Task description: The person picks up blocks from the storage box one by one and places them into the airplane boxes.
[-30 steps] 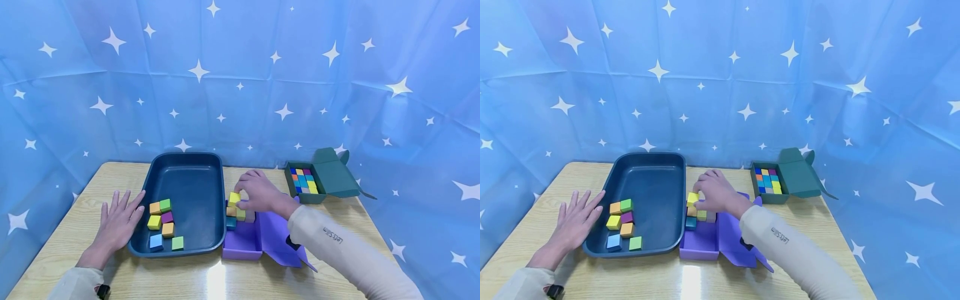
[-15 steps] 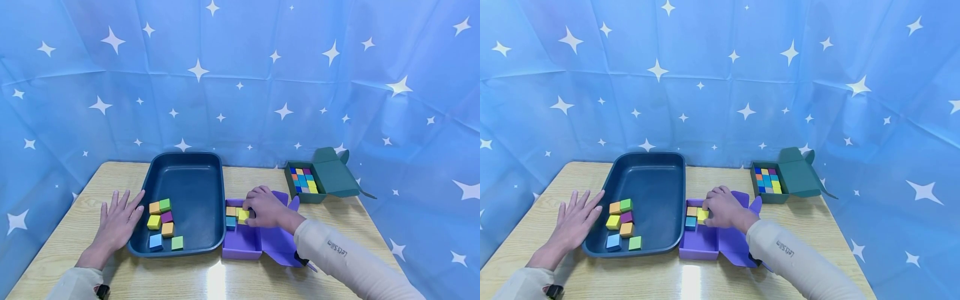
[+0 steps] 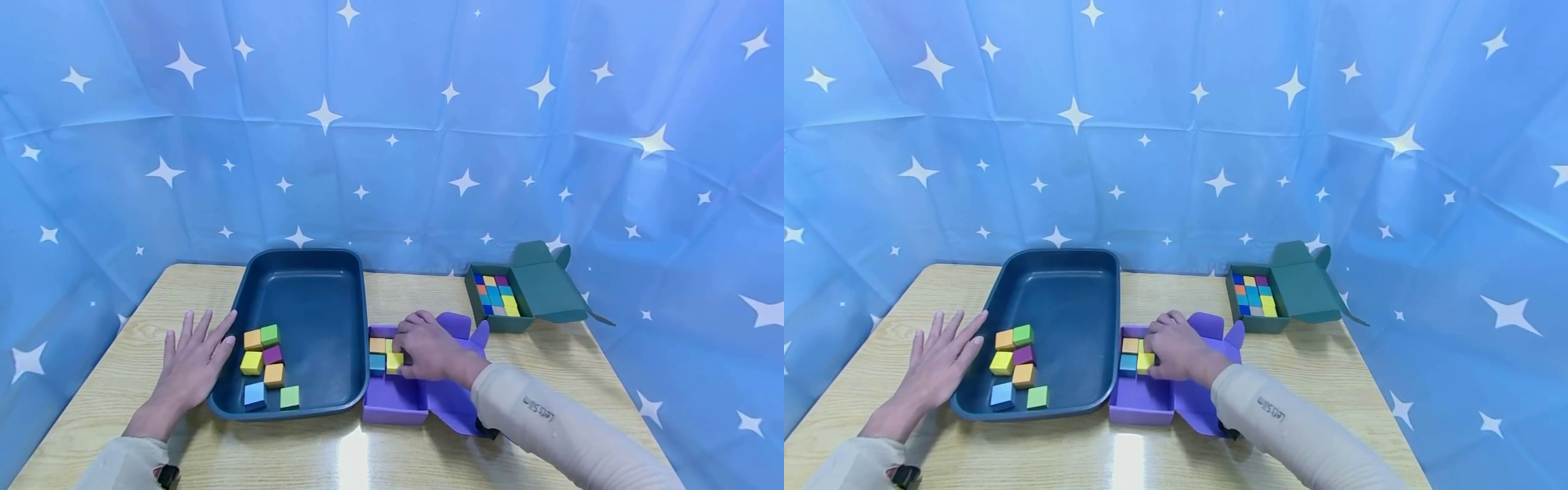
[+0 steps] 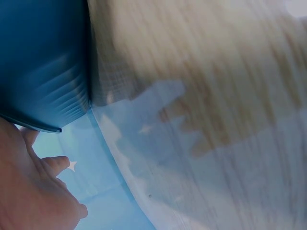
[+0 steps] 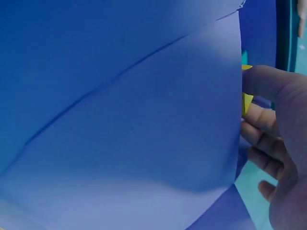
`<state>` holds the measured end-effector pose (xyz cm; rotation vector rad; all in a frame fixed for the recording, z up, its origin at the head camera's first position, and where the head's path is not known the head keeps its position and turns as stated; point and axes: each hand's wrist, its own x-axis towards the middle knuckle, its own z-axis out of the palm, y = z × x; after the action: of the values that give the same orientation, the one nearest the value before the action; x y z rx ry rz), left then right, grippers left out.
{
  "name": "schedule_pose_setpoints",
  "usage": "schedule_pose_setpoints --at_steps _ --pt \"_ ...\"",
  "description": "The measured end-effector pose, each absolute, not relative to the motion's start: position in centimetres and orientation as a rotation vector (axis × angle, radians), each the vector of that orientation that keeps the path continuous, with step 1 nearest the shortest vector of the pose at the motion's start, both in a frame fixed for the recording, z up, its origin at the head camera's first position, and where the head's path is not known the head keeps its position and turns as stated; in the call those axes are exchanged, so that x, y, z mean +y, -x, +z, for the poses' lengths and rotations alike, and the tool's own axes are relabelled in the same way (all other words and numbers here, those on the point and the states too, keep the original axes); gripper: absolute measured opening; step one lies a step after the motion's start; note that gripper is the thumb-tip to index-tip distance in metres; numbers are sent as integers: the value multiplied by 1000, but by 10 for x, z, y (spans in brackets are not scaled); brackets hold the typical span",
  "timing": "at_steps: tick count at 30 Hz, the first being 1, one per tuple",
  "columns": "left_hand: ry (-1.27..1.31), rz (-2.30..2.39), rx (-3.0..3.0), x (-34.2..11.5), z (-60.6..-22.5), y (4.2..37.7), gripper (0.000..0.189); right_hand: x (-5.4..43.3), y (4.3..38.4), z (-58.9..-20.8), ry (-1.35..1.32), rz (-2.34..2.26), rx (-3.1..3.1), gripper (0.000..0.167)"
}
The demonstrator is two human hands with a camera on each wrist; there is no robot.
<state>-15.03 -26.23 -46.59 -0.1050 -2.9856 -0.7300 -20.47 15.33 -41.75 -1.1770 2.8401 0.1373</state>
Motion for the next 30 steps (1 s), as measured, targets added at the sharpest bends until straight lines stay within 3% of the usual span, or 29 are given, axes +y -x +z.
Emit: schedule_pose_setpoints --at_steps 30 --pt "93 -738 -2983 -262 -466 150 57 151 207 -424 1316 252 2908 37"
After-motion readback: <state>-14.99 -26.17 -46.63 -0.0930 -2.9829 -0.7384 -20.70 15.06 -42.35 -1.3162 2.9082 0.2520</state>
